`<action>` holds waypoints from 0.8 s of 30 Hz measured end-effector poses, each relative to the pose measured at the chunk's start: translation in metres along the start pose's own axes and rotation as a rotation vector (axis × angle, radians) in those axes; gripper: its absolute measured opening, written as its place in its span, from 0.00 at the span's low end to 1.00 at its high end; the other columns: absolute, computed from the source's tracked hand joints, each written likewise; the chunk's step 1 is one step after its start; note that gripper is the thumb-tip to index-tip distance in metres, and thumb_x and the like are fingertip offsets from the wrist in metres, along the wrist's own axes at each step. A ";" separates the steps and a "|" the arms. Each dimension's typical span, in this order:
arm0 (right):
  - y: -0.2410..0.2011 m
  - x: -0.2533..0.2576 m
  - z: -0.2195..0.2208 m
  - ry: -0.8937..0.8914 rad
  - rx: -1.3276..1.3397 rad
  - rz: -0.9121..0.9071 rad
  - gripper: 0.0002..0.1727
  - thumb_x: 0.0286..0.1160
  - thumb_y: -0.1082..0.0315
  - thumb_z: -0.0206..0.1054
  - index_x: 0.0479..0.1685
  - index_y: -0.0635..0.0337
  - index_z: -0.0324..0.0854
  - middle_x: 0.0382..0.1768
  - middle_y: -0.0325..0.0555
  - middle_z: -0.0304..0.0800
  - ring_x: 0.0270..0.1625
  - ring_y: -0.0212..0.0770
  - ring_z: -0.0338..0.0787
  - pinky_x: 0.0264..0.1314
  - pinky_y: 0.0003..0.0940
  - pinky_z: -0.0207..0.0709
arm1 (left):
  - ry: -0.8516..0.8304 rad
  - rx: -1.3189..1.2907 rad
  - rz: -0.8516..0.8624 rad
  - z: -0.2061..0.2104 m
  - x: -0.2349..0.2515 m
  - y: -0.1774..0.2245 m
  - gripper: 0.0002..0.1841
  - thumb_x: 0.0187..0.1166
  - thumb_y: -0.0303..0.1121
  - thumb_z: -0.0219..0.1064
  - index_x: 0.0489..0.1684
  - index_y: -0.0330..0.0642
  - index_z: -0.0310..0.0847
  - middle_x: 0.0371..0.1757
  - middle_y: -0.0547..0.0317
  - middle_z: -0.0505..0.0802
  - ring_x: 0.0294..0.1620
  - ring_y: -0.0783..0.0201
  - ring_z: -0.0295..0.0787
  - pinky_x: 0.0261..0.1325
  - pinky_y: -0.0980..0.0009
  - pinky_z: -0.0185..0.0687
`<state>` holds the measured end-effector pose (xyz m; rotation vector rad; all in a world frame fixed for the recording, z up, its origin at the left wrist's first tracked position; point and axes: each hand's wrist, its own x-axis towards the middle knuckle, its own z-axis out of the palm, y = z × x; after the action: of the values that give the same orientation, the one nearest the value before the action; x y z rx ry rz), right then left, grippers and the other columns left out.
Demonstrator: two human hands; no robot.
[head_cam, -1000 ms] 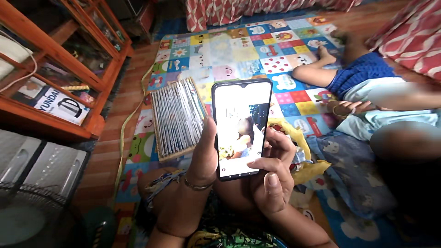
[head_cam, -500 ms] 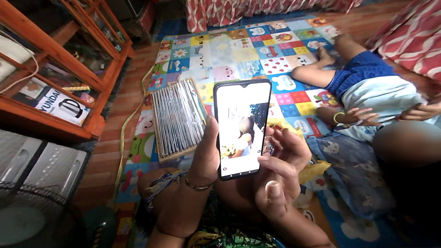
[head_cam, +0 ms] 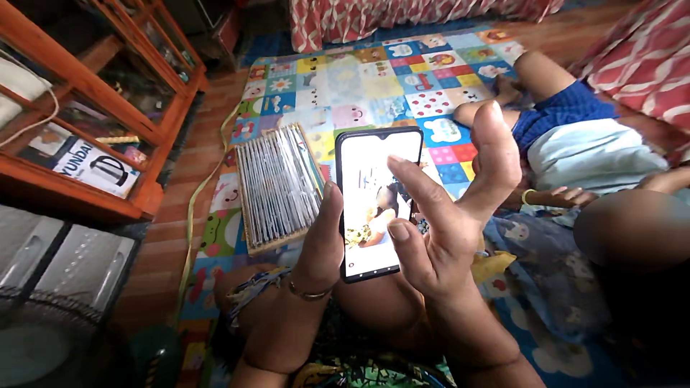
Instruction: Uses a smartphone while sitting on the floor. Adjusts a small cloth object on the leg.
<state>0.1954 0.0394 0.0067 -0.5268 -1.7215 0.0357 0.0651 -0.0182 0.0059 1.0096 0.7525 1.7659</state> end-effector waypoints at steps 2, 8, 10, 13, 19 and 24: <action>0.000 -0.001 0.000 -0.011 0.010 0.006 0.25 0.85 0.39 0.54 0.64 0.42 0.86 0.90 0.52 0.53 0.95 0.52 0.40 0.94 0.57 0.36 | -0.002 -0.008 -0.013 -0.001 0.000 0.000 0.27 0.76 0.67 0.60 0.60 0.61 0.86 0.51 0.72 0.95 0.55 0.76 0.92 0.59 0.73 0.89; -0.002 -0.007 -0.006 0.101 0.108 0.036 0.27 0.87 0.40 0.51 0.73 0.42 0.80 0.92 0.43 0.48 0.95 0.43 0.42 0.95 0.46 0.43 | 0.088 0.039 0.060 0.013 0.001 0.003 0.21 0.90 0.56 0.51 0.61 0.55 0.81 0.47 0.70 0.94 0.49 0.78 0.92 0.51 0.77 0.89; -0.002 -0.011 -0.008 0.127 0.132 0.054 0.26 0.88 0.40 0.49 0.73 0.39 0.79 0.92 0.39 0.48 0.95 0.42 0.41 0.95 0.45 0.43 | 0.016 -0.001 0.042 0.009 0.003 0.003 0.24 0.87 0.60 0.53 0.61 0.53 0.81 0.45 0.66 0.93 0.47 0.73 0.92 0.49 0.73 0.90; -0.001 -0.018 -0.008 0.142 0.185 0.090 0.27 0.89 0.39 0.47 0.77 0.35 0.77 0.92 0.36 0.49 0.95 0.42 0.44 0.94 0.45 0.46 | -0.165 -0.089 -0.027 -0.004 0.005 0.002 0.31 0.80 0.67 0.55 0.67 0.55 0.82 0.55 0.62 0.95 0.57 0.67 0.93 0.62 0.66 0.90; 0.003 -0.030 -0.005 0.143 0.239 0.134 0.28 0.89 0.40 0.46 0.78 0.36 0.76 0.89 0.37 0.54 0.94 0.43 0.48 0.93 0.45 0.48 | -0.196 -0.151 -0.086 -0.008 0.005 0.000 0.34 0.78 0.69 0.57 0.71 0.53 0.79 0.58 0.54 0.94 0.58 0.59 0.93 0.62 0.59 0.90; 0.009 -0.045 -0.007 0.063 0.410 0.234 0.31 0.88 0.38 0.47 0.83 0.39 0.72 0.88 0.36 0.58 0.90 0.42 0.58 0.88 0.43 0.61 | -0.209 -0.180 -0.089 -0.009 0.007 0.000 0.36 0.78 0.69 0.57 0.74 0.51 0.76 0.58 0.50 0.93 0.57 0.55 0.93 0.60 0.56 0.91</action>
<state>0.2101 0.0299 -0.0363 -0.4140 -1.5287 0.5228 0.0553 -0.0122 0.0032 1.0045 0.4905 1.5920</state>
